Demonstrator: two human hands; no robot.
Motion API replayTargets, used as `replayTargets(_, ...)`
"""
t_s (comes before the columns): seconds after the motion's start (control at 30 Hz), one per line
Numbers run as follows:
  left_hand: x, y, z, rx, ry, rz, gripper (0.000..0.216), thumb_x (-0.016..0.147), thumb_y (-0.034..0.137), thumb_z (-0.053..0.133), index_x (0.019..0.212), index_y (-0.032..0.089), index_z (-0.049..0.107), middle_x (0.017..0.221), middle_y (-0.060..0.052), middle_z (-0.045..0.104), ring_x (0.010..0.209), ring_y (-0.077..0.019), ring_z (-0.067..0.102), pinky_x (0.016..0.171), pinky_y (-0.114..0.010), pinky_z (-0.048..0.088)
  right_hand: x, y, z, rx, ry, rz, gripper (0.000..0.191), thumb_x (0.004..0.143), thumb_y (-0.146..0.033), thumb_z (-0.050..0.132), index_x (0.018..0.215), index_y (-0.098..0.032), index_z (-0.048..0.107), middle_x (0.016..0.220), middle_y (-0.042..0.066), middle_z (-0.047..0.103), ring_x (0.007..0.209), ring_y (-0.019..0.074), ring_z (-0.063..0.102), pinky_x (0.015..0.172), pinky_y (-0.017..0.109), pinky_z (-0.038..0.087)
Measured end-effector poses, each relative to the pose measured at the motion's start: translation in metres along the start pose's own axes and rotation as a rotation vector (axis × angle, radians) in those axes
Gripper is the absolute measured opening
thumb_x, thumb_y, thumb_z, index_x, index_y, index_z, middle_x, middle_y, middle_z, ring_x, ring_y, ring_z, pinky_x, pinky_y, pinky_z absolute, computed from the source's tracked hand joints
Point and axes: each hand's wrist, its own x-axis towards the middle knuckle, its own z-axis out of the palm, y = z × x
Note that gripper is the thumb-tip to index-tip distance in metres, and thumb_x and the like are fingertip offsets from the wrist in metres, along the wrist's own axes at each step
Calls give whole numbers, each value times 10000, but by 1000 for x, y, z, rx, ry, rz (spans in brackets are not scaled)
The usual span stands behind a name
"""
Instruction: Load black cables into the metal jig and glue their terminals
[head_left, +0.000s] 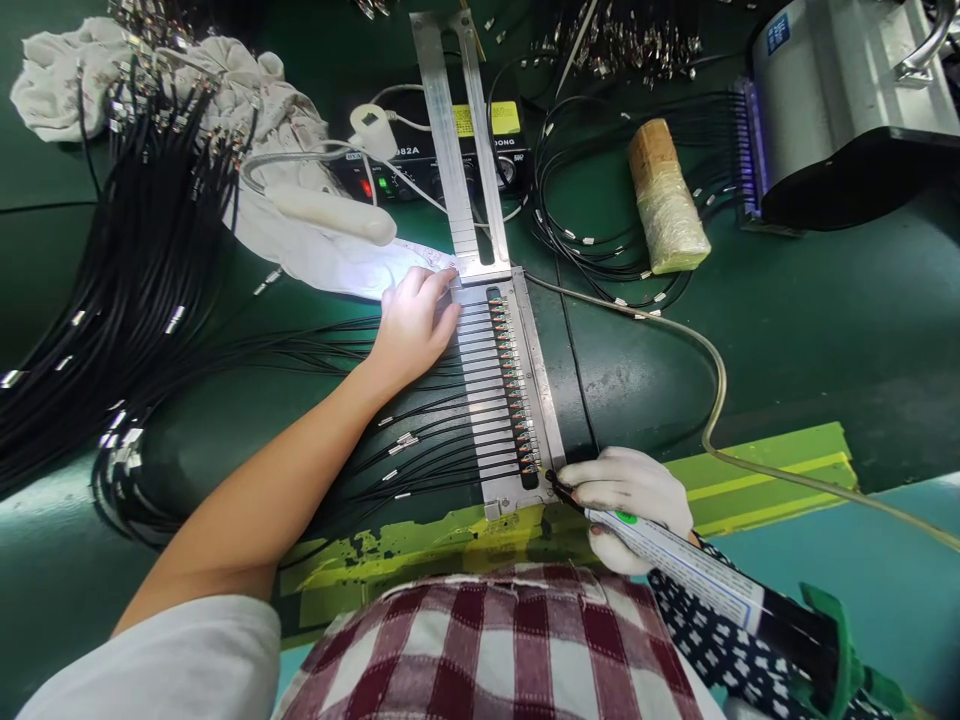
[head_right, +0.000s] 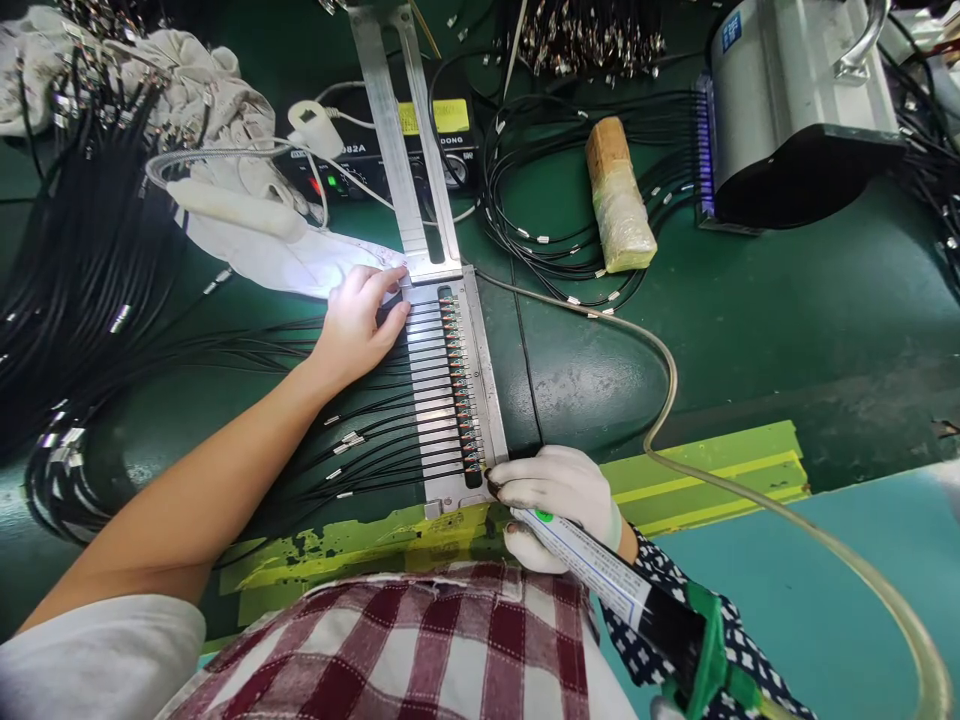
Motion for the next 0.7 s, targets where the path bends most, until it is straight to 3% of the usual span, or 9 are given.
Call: replayTargets(0.7, 0, 1, 0, 3, 9, 3, 429, 934, 333, 454, 1338, 206, 525, 1162, -114, 589, 1099, -278, 567, 984, -454, 442, -3, 0, 0, -15, 20, 7, 213, 777, -257, 615, 977, -200, 659, 919, 92, 776, 774, 218, 755, 627, 327, 557)
